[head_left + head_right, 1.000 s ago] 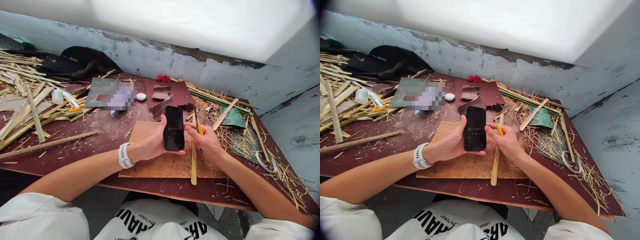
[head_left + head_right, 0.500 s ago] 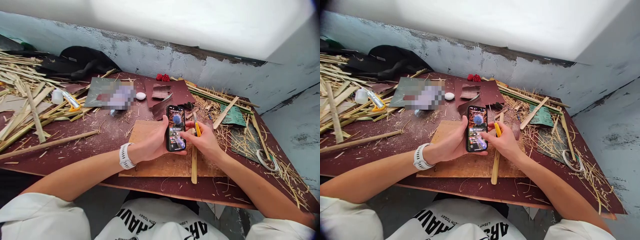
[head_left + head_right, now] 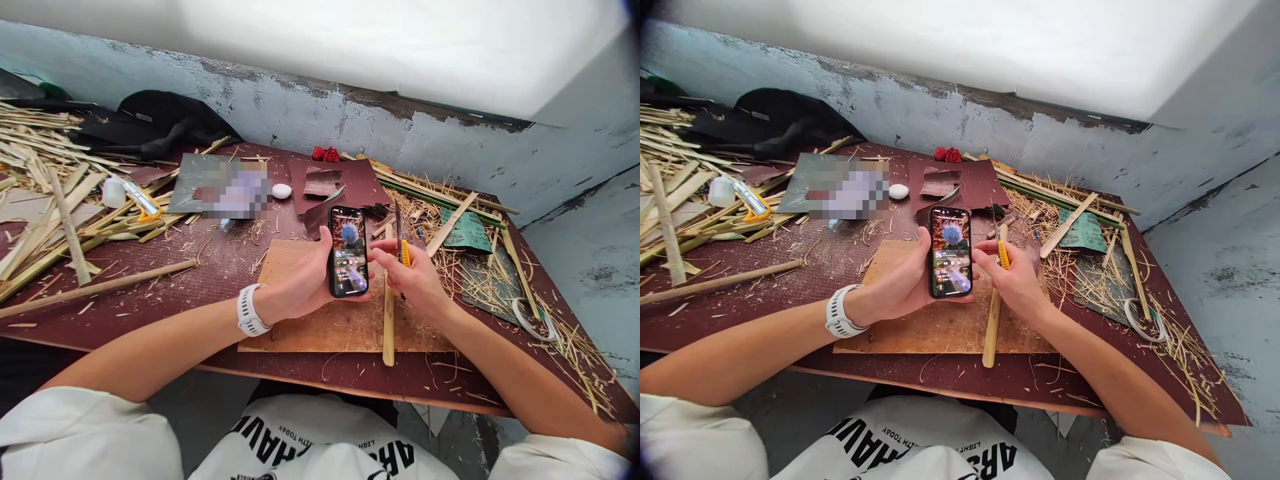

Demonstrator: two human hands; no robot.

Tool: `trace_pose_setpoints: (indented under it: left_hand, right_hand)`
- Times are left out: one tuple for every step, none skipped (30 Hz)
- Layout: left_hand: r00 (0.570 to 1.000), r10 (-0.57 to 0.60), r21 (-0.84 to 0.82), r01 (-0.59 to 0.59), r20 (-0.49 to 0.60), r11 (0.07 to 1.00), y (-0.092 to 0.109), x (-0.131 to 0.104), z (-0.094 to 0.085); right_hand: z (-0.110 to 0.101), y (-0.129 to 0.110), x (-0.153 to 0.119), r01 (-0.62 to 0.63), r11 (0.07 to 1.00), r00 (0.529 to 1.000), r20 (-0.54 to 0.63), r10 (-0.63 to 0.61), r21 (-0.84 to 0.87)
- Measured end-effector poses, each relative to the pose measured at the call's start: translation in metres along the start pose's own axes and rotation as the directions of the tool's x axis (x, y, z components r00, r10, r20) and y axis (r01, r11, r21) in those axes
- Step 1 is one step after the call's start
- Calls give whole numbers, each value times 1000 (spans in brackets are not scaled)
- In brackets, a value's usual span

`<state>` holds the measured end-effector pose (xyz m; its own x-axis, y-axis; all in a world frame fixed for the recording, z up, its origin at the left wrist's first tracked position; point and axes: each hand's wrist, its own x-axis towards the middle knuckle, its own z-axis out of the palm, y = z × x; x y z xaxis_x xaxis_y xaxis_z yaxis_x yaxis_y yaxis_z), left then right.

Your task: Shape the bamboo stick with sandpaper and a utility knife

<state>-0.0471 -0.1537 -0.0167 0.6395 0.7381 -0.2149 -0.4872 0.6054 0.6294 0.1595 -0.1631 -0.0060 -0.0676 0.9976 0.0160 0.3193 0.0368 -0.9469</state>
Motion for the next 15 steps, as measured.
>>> trace_pose_setpoints:
  left_hand:
    - [999,-1,12,2,-40,1000,2,1,-1]
    - [996,0,28,3,-87,1000,4,1,-1]
    - [991,7,50,0,-135,999,7,1,-2]
    - [984,26,76,-13,-176,997,10,1,-2]
    - [978,56,106,-36,-200,994,14,0,-3]
    - [973,95,138,-66,-211,988,17,-1,-3]
    - [967,138,174,-102,-213,980,20,-2,-3]
    - [961,171,208,-125,-217,970,23,-3,-2]
    - [954,191,236,-135,-232,962,25,-4,-1]
    - [949,199,254,-135,-245,958,28,-4,0]
    - [944,206,267,-136,-258,954,32,-5,1]
    - [939,222,275,-148,-262,950,36,-5,3]
    - [932,247,283,-170,-265,944,41,-5,4]
    - [920,262,280,-180,-292,943,48,-4,5]
    - [905,283,283,-195,-317,939,56,-4,6]
  right_hand:
    - [-2,0,1,9,1000,1000,-7,-10,-19]
    - [-5,0,3,17,999,1000,-15,-18,-39]
    - [-8,0,5,23,998,999,-25,-25,-61]
    - [-12,0,9,28,996,999,-33,-31,-83]
    - [-17,1,13,31,994,999,-35,-35,-107]
    - [-23,2,18,33,990,999,-24,-37,-136]
    - [-29,3,23,34,985,999,-2,-35,-172]
    - [-35,4,28,32,976,999,26,-27,-217]
    - [-42,6,32,25,962,998,54,-11,-272]
    - [-47,7,36,14,942,998,70,10,-336]
    - [-52,8,39,2,914,997,72,30,-405]
    - [-55,10,40,-10,880,997,63,46,-475]
    - [-57,10,40,-18,841,998,45,50,-541]
    - [-56,11,38,-19,802,999,29,45,-597]
    - [-54,11,35,-12,766,999,21,33,-643]
